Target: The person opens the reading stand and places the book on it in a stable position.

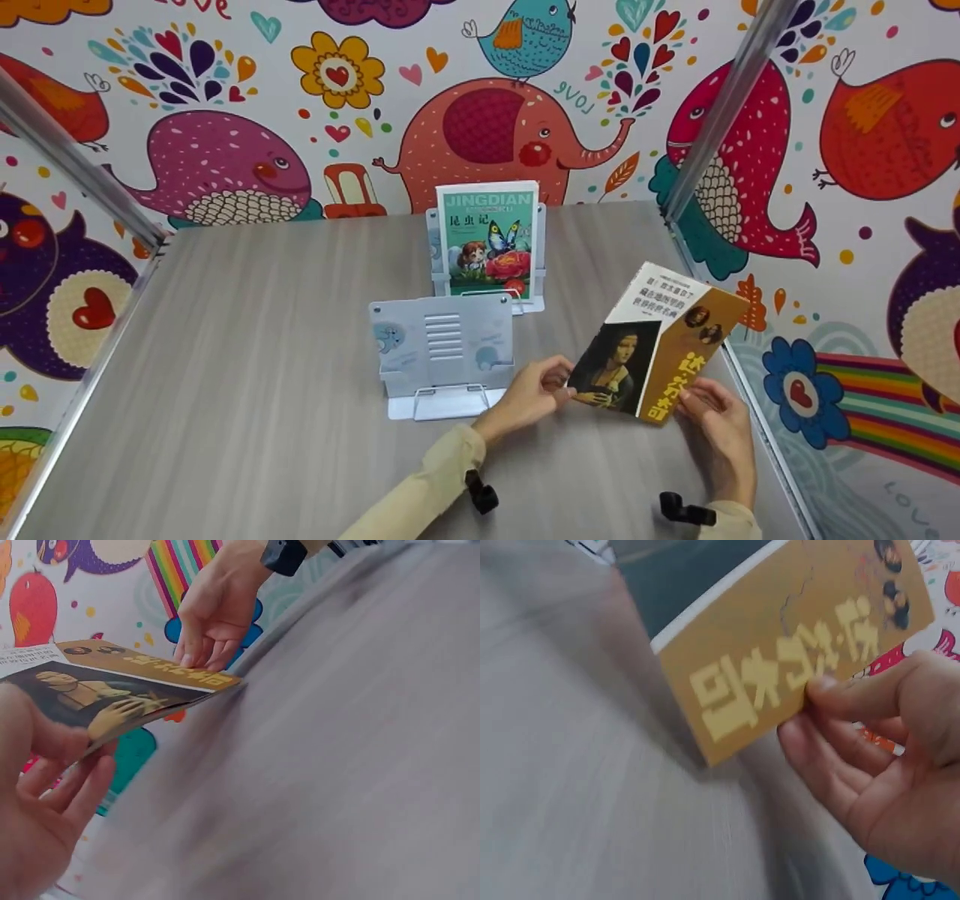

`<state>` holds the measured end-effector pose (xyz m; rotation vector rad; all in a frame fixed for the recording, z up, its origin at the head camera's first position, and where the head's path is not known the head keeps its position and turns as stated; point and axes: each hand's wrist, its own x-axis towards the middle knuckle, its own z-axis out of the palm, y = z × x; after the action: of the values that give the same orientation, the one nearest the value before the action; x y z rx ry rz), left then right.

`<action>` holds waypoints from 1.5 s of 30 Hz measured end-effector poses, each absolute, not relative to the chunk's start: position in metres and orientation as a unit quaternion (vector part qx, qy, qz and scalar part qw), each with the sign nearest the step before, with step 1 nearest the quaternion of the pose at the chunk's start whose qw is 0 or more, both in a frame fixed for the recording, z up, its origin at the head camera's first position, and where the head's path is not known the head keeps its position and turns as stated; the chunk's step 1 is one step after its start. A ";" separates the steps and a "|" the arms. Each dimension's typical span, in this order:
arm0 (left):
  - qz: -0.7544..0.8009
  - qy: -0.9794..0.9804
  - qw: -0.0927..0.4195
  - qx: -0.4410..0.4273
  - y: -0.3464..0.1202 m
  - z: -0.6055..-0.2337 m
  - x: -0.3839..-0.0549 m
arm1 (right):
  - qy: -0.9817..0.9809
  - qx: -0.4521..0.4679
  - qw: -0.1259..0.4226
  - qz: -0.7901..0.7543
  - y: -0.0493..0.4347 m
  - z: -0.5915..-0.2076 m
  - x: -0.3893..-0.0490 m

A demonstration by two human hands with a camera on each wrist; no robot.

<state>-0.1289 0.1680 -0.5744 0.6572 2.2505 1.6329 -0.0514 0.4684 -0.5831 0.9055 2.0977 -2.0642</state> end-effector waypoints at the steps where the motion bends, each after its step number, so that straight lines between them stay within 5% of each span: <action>1: 0.560 0.782 0.130 0.243 0.162 -0.569 -0.130 | 0.687 0.277 0.016 -0.671 0.465 -0.581 -0.051; 16: 0.555 0.777 -0.121 0.272 0.075 -0.533 -0.150 | 0.729 0.155 -0.188 -0.639 0.373 -0.544 -0.089; 32: 0.560 0.786 -0.221 0.143 0.001 -0.547 -0.159 | 0.804 0.091 -0.233 -0.539 0.279 -0.535 -0.130; 45: 0.552 0.780 -0.277 0.099 -0.037 -0.564 -0.161 | 0.816 0.034 -0.213 -0.536 0.220 -0.505 -0.134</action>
<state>-0.1607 -0.0367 -0.5639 0.3807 3.0060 2.1290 -0.1342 0.2202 -0.5053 0.1259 2.9831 -1.9578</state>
